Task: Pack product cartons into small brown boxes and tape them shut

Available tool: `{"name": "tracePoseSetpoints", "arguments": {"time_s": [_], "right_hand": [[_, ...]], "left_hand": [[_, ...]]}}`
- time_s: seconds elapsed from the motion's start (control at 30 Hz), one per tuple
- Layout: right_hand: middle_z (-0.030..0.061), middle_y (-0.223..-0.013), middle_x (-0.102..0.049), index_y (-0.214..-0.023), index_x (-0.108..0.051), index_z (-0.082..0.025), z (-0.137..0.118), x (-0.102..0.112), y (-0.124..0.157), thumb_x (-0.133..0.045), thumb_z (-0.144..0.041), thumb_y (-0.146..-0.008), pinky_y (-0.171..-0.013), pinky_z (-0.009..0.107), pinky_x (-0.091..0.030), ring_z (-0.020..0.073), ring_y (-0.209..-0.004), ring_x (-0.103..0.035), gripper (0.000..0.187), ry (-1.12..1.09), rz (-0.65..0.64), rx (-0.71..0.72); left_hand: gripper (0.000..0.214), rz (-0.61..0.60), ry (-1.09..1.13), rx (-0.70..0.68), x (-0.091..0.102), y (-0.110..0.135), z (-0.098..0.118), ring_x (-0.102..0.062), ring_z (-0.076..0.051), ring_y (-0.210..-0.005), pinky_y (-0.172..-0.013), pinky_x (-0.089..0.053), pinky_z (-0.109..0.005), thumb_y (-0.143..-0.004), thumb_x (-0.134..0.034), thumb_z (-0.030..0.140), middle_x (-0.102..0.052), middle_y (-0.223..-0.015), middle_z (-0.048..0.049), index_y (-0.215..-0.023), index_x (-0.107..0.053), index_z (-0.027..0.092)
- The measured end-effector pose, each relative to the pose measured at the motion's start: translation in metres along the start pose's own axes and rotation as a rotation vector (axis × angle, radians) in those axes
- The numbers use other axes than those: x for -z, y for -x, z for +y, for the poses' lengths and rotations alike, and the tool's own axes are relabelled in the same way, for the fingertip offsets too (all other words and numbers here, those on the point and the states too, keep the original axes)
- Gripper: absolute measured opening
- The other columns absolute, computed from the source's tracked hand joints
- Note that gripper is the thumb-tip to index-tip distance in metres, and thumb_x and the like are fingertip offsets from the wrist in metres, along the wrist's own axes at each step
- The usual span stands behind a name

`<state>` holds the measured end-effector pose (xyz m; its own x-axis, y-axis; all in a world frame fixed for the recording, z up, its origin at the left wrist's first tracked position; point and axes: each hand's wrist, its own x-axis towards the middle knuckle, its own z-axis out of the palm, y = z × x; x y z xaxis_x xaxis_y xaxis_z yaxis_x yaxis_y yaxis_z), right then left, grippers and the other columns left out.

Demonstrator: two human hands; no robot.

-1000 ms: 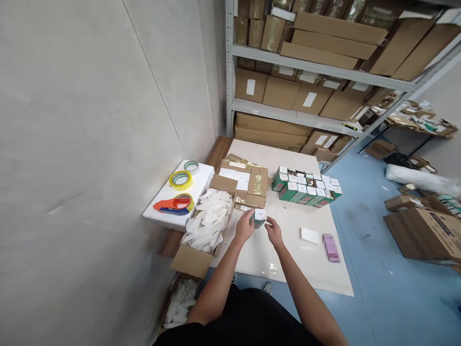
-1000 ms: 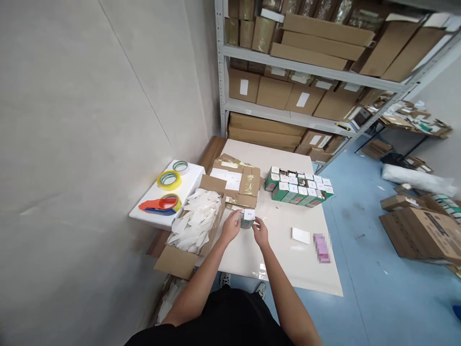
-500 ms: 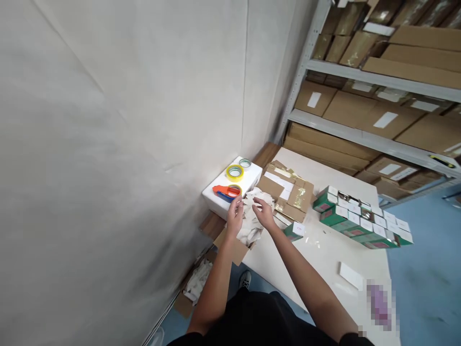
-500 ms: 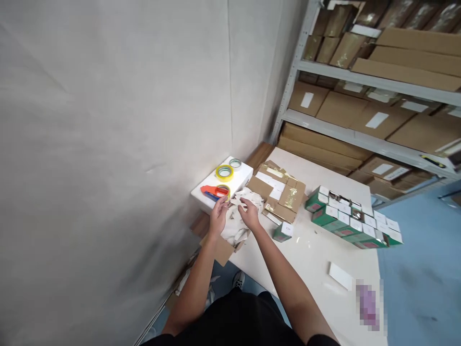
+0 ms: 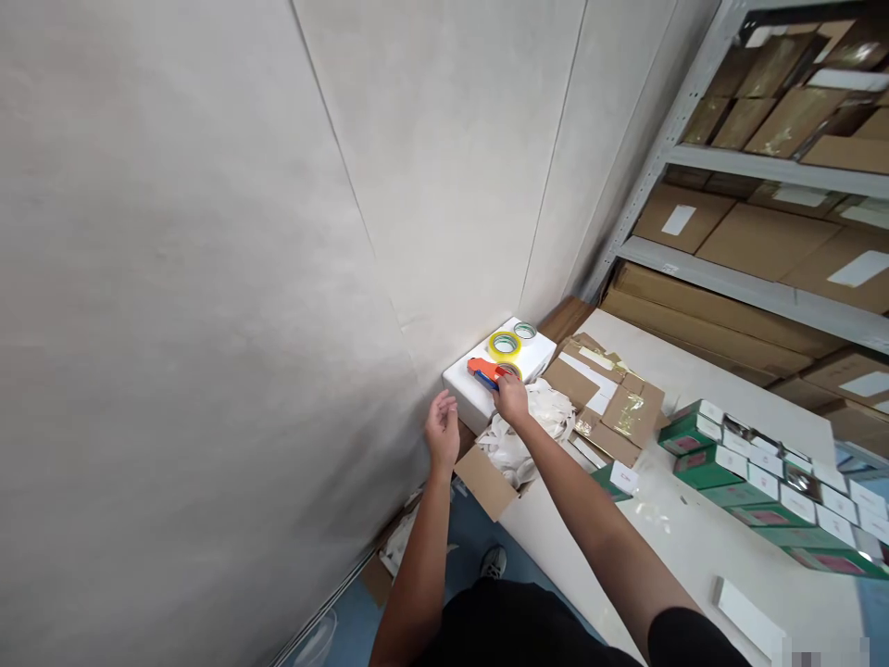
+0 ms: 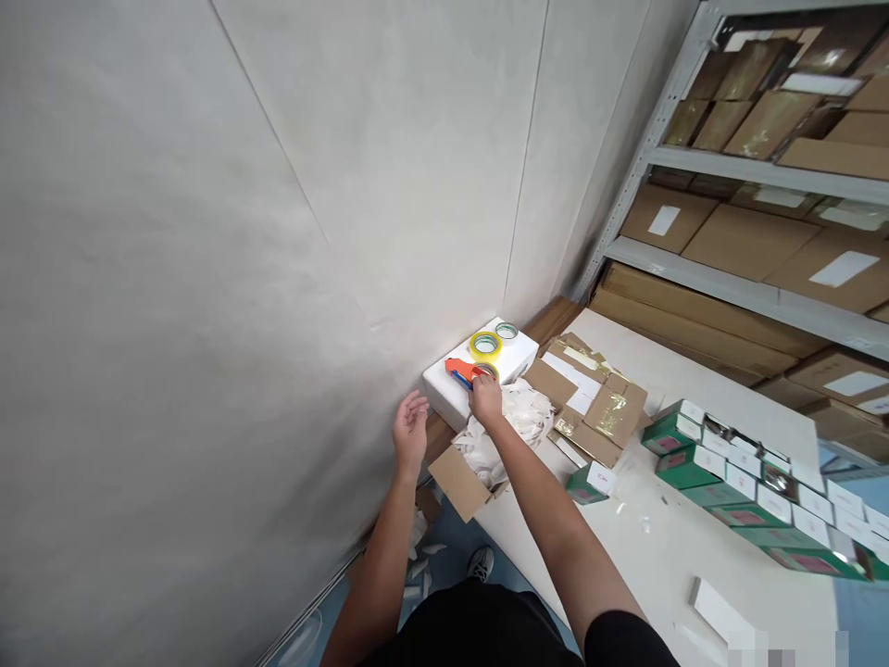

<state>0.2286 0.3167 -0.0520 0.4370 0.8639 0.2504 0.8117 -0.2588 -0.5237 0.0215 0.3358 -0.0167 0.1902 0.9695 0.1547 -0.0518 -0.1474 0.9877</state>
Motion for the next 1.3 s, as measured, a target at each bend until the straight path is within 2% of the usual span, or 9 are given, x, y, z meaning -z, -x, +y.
{"name": "tracePoseSetpoints", "arguments": {"time_s": [0.13,0.33,0.53,0.7,0.8,0.9,1.0,1.13,1.3], "right_hand": [[0.0152,-0.109,-0.067,-0.108,-0.068,-0.018,0.016,0.035,0.050,-0.057,-0.022,-0.096,-0.095,0.044,-0.044,0.0319,-0.107,-0.057,0.017,0.044,0.195,-0.016],[0.0130,-0.104,-0.065,-0.109,-0.065,-0.019,0.057,0.100,0.141,-0.048,-0.031,-0.104,-0.088,0.041,-0.043,0.0288,-0.099,-0.056,0.021,0.142,0.396,-0.120],[0.0124,-0.102,-0.065,-0.110,-0.066,-0.020,0.105,0.143,0.244,-0.047,-0.030,-0.104,-0.087,0.041,-0.044,0.0291,-0.098,-0.057,0.023,0.219,0.477,-0.334],[0.0116,-0.100,-0.065,-0.107,-0.068,-0.020,0.146,0.158,0.349,-0.049,-0.029,-0.103,-0.085,0.040,-0.045,0.0286,-0.098,-0.059,0.021,0.256,0.500,-0.547],[0.0116,-0.100,-0.065,-0.106,-0.068,-0.020,0.169,0.161,0.416,-0.050,-0.027,-0.101,-0.087,0.042,-0.046,0.0292,-0.101,-0.059,0.019,0.272,0.493,-0.653],[0.0117,-0.103,-0.066,-0.104,-0.068,-0.020,0.190,0.158,0.480,-0.053,-0.024,-0.098,-0.089,0.043,-0.047,0.0296,-0.103,-0.059,0.016,0.258,0.465,-0.765],[0.0124,-0.104,-0.067,-0.100,-0.068,-0.020,0.211,0.150,0.537,-0.055,-0.022,-0.095,-0.091,0.045,-0.048,0.0299,-0.104,-0.060,0.014,0.218,0.440,-0.880],[0.0129,-0.105,-0.070,-0.096,-0.069,-0.020,0.237,0.133,0.602,-0.056,-0.019,-0.088,-0.097,0.048,-0.048,0.0307,-0.107,-0.060,0.014,0.139,0.393,-1.007],[0.0145,-0.111,-0.073,-0.090,-0.069,-0.020,0.266,0.118,0.666,-0.065,-0.014,-0.076,-0.101,0.051,-0.046,0.0341,-0.116,-0.062,0.015,0.040,0.340,-1.202]], "left_hand": [[0.038,-0.022,0.082,0.018,-0.030,0.005,0.002,-0.071,-0.023,-0.103,-0.097,-0.055,-0.039,-0.095,-0.059,0.042,-0.072,-0.113,-0.0127,-0.125,-0.064,0.019],[0.027,-0.065,0.165,-0.015,-0.102,0.032,0.011,-0.069,-0.021,-0.102,-0.095,-0.054,-0.036,-0.094,-0.058,0.034,-0.072,-0.109,-0.0104,-0.116,-0.065,0.019],[0.036,-0.323,0.228,0.065,-0.183,0.077,0.022,-0.068,-0.020,-0.104,-0.086,-0.055,-0.031,-0.093,-0.061,0.036,-0.070,-0.113,-0.0097,-0.125,-0.062,0.021],[0.050,-0.679,0.317,0.258,-0.249,0.143,0.009,-0.068,-0.022,-0.112,-0.088,-0.056,-0.031,-0.092,-0.064,0.051,-0.070,-0.123,-0.0125,-0.133,-0.059,0.023],[0.053,-0.828,0.282,0.347,-0.277,0.186,-0.001,-0.069,-0.023,-0.115,-0.091,-0.056,-0.033,-0.090,-0.065,0.057,-0.069,-0.127,-0.0133,-0.132,-0.062,0.023],[0.051,-0.912,0.249,0.397,-0.293,0.224,-0.005,-0.069,-0.024,-0.116,-0.092,-0.055,-0.034,-0.089,-0.068,0.057,-0.070,-0.128,-0.0131,-0.127,-0.066,0.023],[0.049,-1.000,0.205,0.403,-0.297,0.256,-0.005,-0.068,-0.025,-0.119,-0.092,-0.056,-0.035,-0.088,-0.069,0.057,-0.071,-0.129,-0.0134,-0.123,-0.069,0.023],[0.047,-1.073,0.091,0.364,-0.292,0.288,-0.006,-0.068,-0.026,-0.118,-0.092,-0.055,-0.037,-0.086,-0.072,0.057,-0.071,-0.129,-0.0131,-0.120,-0.071,0.024],[0.047,-1.045,-0.021,0.354,-0.278,0.311,-0.010,-0.070,-0.026,-0.113,-0.092,-0.055,-0.038,-0.083,-0.075,0.054,-0.073,-0.123,-0.0134,-0.117,-0.072,0.022]]}}
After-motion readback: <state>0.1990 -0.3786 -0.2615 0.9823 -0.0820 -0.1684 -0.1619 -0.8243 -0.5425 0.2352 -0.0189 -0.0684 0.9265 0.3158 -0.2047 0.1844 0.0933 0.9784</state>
